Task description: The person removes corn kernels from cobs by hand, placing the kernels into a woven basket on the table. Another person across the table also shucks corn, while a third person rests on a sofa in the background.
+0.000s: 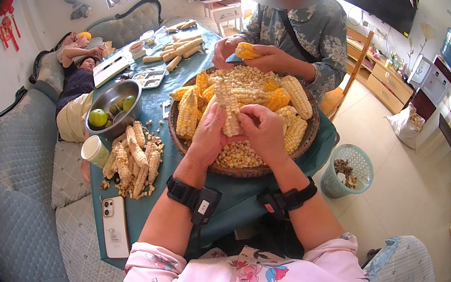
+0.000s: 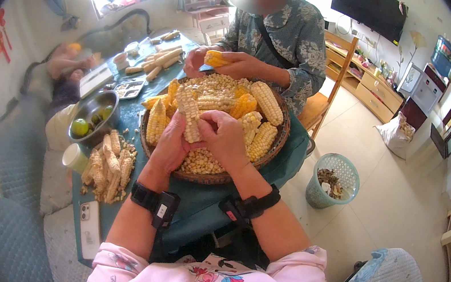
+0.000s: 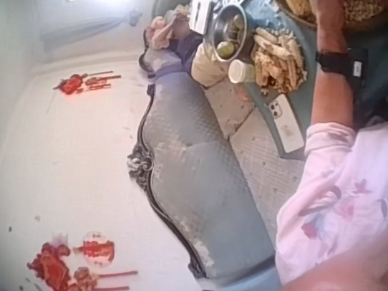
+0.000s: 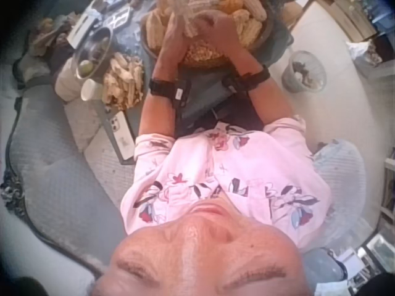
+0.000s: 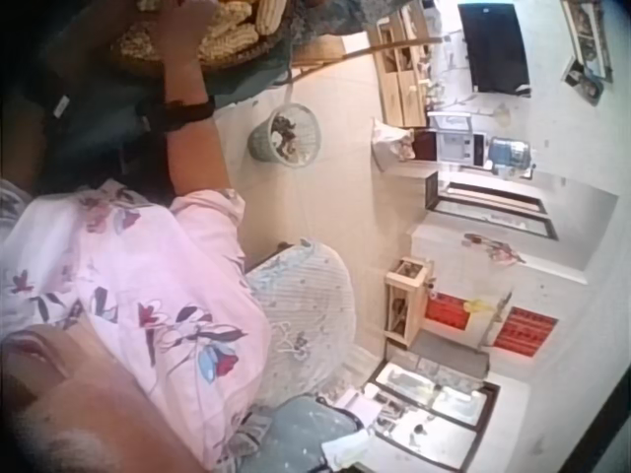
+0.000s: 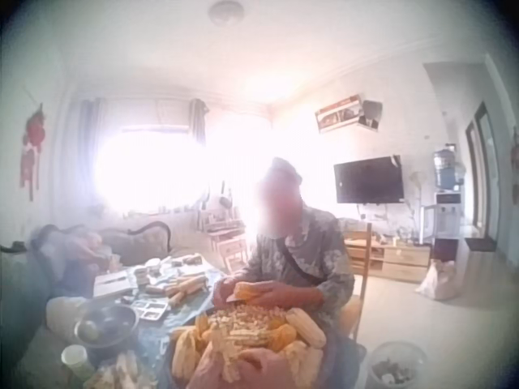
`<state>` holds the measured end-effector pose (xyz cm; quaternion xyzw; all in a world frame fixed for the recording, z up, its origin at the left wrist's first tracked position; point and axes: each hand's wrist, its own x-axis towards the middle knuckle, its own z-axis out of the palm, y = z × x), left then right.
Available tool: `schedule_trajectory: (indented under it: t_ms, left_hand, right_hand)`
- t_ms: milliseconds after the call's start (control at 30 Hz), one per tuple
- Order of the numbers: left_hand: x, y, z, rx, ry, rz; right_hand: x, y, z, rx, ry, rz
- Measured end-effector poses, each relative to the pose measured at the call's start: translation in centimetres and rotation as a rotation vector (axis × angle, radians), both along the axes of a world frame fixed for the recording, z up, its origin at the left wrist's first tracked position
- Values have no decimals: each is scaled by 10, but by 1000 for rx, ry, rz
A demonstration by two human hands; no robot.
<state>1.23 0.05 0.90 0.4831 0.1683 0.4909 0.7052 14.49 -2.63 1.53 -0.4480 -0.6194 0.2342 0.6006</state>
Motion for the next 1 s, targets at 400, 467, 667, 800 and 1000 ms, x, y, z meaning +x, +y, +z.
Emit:
schedule_trajectory:
  t_ms: [400,467,667,800,1000]
  left_hand:
    - [-13,14,-17,-133,-45,54]
    - [-9,7,-10,-103,-18,78]
    - [-3,4,-6,-99,32,75]
    - [-18,15,-23,-32,115,64]
    - [-15,12,-8,-185,-103,-118]
  right_hand:
    - [110,-67,2,22,404,-33]
    - [164,-80,-11,26,272,-281]
    - [335,-93,-106,-205,-351,-993]
    - [306,-79,-78,-318,-262,-856]
    - [142,-76,-3,-74,-19,-296]
